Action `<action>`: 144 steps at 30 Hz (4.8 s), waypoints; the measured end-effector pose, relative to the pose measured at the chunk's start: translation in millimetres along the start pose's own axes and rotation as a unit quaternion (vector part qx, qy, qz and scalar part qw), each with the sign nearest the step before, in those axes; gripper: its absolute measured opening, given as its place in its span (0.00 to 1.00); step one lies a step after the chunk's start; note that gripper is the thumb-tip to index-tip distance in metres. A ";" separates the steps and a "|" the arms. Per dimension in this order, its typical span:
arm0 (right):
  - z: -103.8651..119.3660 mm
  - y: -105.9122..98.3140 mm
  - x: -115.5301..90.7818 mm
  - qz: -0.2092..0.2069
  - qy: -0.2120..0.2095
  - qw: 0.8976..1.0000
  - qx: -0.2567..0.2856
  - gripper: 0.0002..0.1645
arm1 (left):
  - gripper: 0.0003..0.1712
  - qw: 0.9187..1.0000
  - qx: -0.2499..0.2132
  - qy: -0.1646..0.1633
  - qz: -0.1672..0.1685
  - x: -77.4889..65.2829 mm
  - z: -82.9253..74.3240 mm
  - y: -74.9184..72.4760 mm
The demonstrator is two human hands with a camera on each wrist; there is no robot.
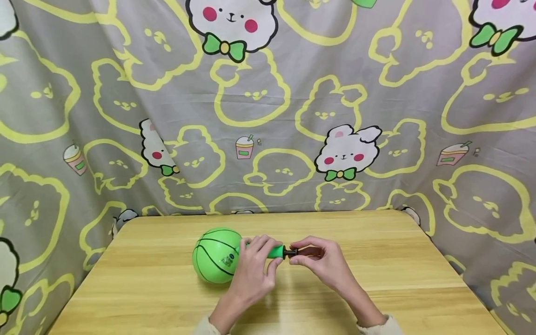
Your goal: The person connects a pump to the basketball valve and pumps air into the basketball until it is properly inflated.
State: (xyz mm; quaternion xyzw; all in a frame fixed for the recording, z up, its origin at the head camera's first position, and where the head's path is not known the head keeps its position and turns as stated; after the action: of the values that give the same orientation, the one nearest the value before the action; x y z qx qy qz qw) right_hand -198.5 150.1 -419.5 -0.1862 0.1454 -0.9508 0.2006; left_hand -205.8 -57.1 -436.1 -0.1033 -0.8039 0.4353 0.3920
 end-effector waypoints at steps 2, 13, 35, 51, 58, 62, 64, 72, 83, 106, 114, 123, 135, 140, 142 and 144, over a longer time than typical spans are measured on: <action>1.2 -3.1 -0.6 0.005 0.005 1.000 -0.001 0.15 | 0.15 1.000 0.003 -0.002 0.008 1.5 0.2 -0.5; 11.9 -19.2 -6.2 0.015 0.010 1.000 0.005 0.15 | 0.16 0.999 -0.028 -0.031 0.027 1.6 5.5 -11.2; 20.0 -60.9 -20.1 0.030 0.020 0.999 0.001 0.17 | 0.13 0.998 -0.045 -0.035 -0.003 0.5 21.6 -24.5; 14.4 -43.0 -10.7 -0.020 0.007 0.999 -0.029 0.15 | 0.14 0.999 -0.029 -0.025 -0.035 -0.2 16.4 -13.7; 11.1 -24.7 -4.9 -0.042 -0.019 0.999 -0.006 0.17 | 0.15 0.998 -0.032 -0.029 -0.037 0.1 12.2 -11.3; 7.2 -15.3 -3.6 -0.043 -0.031 0.999 0.008 0.16 | 0.15 0.999 -0.030 -0.029 -0.029 0.8 8.5 -8.7; 5.6 -11.1 -3.0 -0.044 -0.037 0.998 0.010 0.16 | 0.15 0.999 -0.030 -0.030 -0.025 0.3 6.5 -7.7; 5.2 5.7 1.0 -0.047 -0.061 0.997 -0.013 0.16 | 0.16 0.999 -0.043 -0.027 -0.020 -2.0 -0.1 -5.6; 8.1 7.9 1.3 -0.027 -0.054 0.998 -0.028 0.15 | 0.16 1.000 -0.029 -0.012 -0.001 0.2 1.0 -3.3; 25.5 -47.4 -17.5 0.024 -0.003 0.999 -0.024 0.14 | 0.14 0.999 -0.042 -0.015 -0.022 -1.6 17.0 -14.5; 30.3 -57.8 -22.0 0.026 -0.027 0.999 -0.022 0.16 | 0.14 0.998 -0.056 -0.027 -0.020 -2.2 20.1 -22.1; 34.8 -62.5 -24.4 0.013 -0.061 0.998 -0.029 0.22 | 0.14 0.998 -0.055 -0.033 -0.024 0.1 19.2 -23.5; 24.6 -52.2 -24.7 0.002 -0.112 0.993 -0.034 0.20 | 0.13 0.997 -0.069 -0.024 -0.021 -5.2 15.1 -14.0; 20.6 -44.2 -16.2 -0.007 -0.116 0.993 -0.037 0.19 | 0.14 0.998 -0.063 -0.013 -0.026 0.1 14.5 -13.5; 19.7 -40.0 -14.1 -0.007 -0.115 0.993 -0.037 0.18 | 0.14 0.998 -0.061 -0.008 -0.027 0.9 13.4 -12.7; 18.8 -35.4 -12.2 -0.006 -0.114 0.993 -0.037 0.18 | 0.15 0.998 -0.061 -0.004 -0.026 1.0 12.2 -12.0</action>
State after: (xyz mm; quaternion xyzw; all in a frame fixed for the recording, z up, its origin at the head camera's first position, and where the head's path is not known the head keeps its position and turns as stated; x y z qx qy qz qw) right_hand -191.9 182.7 -393.9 -0.3016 0.1553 -0.9185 0.2032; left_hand -213.2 -71.3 -430.0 -0.1045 -0.8330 0.3757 0.3926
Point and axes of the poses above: each hand's wrist, its own x-axis towards the middle knuckle, its own y-axis out of the palm, z = x × y, the point moved 1 cm from there along x, towards the middle knuckle, and after that the axes turned 13 degrees about z, right-handed, at the moved point
